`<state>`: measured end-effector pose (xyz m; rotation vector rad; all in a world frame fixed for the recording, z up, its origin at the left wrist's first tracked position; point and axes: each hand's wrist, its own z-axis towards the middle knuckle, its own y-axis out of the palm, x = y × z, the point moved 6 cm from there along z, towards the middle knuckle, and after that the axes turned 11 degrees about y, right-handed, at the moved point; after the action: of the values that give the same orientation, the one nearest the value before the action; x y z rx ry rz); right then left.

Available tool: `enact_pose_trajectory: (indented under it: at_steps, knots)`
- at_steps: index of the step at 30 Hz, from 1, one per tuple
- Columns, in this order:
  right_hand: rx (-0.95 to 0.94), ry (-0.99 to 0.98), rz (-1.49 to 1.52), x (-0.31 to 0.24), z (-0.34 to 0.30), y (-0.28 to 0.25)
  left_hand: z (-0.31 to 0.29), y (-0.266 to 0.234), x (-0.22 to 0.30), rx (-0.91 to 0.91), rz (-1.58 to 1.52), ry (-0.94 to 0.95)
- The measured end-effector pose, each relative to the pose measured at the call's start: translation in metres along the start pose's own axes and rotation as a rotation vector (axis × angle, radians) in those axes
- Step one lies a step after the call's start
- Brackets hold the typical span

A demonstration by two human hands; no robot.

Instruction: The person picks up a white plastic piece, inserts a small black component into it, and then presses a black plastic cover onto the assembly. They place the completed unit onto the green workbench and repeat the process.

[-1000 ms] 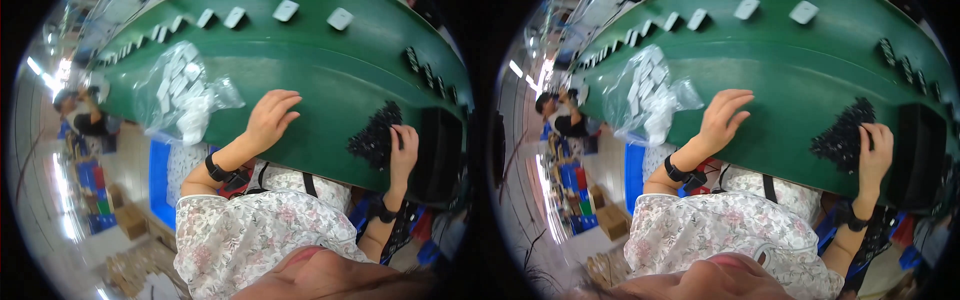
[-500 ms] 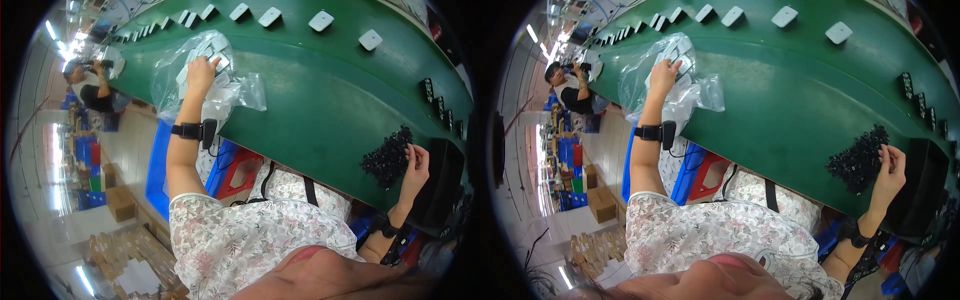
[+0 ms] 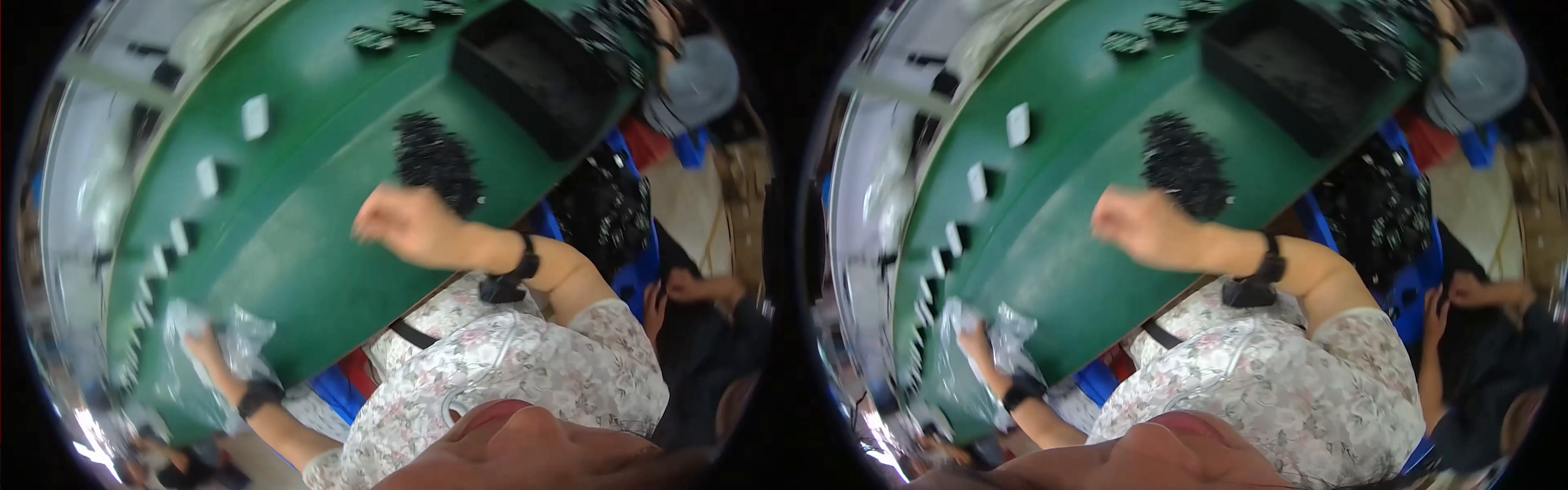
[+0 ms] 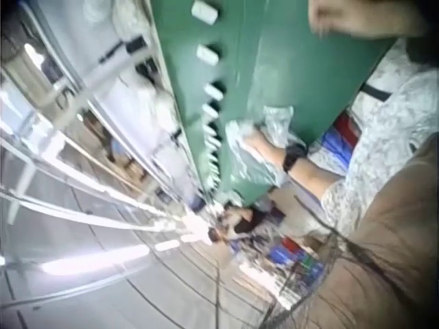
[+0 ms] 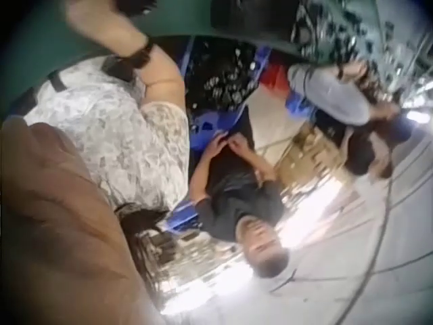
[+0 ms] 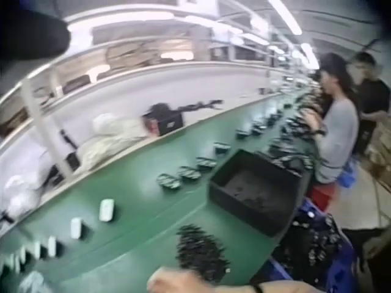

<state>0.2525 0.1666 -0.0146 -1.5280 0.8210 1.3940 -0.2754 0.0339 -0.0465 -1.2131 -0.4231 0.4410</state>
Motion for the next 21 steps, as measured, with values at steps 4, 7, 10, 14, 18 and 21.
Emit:
enact_pose_trajectory:
  at_steps: [4,7,10,14,18,21]
  knots:
    - [-0.407,-0.041,0.265,0.035,-0.031,0.072,-0.008,0.004,-0.003,0.176,-0.098,0.142]
    - [-0.352,-0.067,0.268,0.041,-0.027,0.063,-0.022,-0.019,0.011,0.119,-0.311,0.003]
    - [-0.259,-0.111,0.282,0.044,-0.022,0.053,-0.042,-0.065,0.05,0.411,-0.417,-0.027]
    - [-0.076,-0.151,0.169,0.043,-0.011,0.029,-0.029,-0.019,0.046,0.446,-0.951,0.315]
    - [0.129,-0.135,0.15,0.053,-0.001,-0.001,-0.07,-0.067,0.311,0.085,-1.126,0.488]
    - [0.161,-0.254,0.058,0.044,-0.012,-0.005,-0.062,-0.039,0.402,-0.153,-1.329,0.646]
